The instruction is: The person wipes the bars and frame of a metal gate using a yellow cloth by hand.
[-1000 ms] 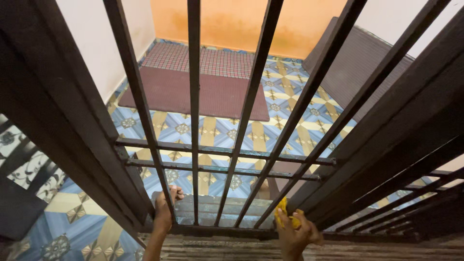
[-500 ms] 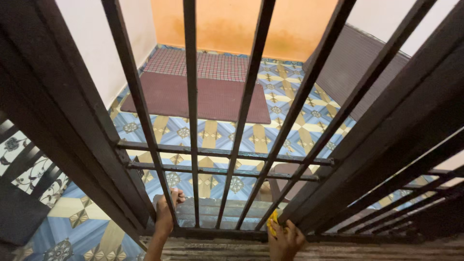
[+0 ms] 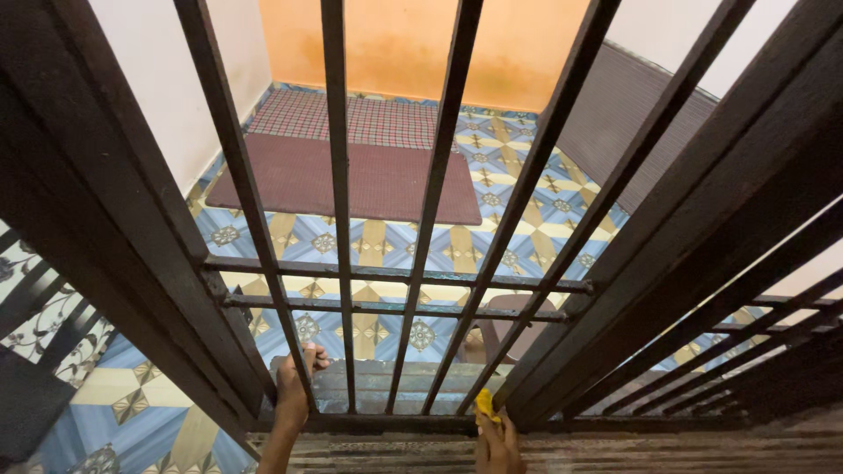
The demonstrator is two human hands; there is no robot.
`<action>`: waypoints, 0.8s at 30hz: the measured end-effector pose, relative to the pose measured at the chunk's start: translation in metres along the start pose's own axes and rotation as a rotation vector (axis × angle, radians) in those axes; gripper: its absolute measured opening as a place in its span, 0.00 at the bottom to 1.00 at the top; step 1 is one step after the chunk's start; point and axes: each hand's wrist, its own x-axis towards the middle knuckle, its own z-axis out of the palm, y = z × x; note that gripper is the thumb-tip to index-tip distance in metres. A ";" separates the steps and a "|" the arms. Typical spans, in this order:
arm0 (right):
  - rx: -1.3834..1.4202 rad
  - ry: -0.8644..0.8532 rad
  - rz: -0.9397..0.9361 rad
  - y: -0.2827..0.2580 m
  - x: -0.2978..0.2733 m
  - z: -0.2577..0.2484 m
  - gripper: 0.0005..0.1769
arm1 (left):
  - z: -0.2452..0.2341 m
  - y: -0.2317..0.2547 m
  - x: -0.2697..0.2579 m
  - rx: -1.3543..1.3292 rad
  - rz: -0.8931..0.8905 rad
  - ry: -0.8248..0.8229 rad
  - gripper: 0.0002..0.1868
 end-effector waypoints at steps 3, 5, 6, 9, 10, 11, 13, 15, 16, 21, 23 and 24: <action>-0.053 -0.160 0.103 -0.001 0.000 -0.002 0.23 | 0.001 0.000 0.001 -0.003 -0.006 0.008 0.19; -0.034 -0.140 0.040 -0.002 0.003 -0.002 0.23 | 0.000 -0.003 0.000 -0.025 -0.014 0.006 0.19; 0.030 -0.076 -0.055 -0.004 0.010 0.001 0.21 | 0.001 -0.003 0.003 -0.035 -0.014 0.003 0.19; 0.137 -0.034 -0.153 -0.006 0.019 0.002 0.20 | 0.002 0.000 0.001 -0.018 0.009 0.006 0.19; 0.158 -0.047 -0.150 -0.007 0.019 0.001 0.20 | 0.002 0.003 -0.001 -0.002 0.007 0.010 0.20; 0.149 -0.122 -0.025 -0.011 0.019 -0.001 0.21 | 0.002 0.006 -0.003 0.015 0.005 0.015 0.20; 0.124 -0.273 0.223 -0.024 0.017 -0.011 0.22 | 0.004 0.011 -0.008 0.017 -0.012 0.017 0.21; 0.323 -0.419 0.483 -0.036 0.014 -0.025 0.22 | 0.005 0.016 -0.006 -0.007 -0.031 0.006 0.21; 0.422 -0.488 0.614 -0.039 0.013 -0.030 0.21 | 0.006 0.017 -0.005 -0.003 -0.027 0.010 0.21; 0.552 -0.378 0.364 -0.017 0.019 -0.012 0.23 | 0.004 0.009 -0.004 -0.030 -0.013 0.014 0.21; 0.571 -0.291 0.260 -0.010 0.022 0.001 0.25 | 0.002 0.004 -0.002 -0.033 -0.004 0.003 0.21; 0.545 -0.271 0.284 -0.013 0.025 0.007 0.26 | 0.001 0.002 -0.001 -0.033 0.001 -0.005 0.20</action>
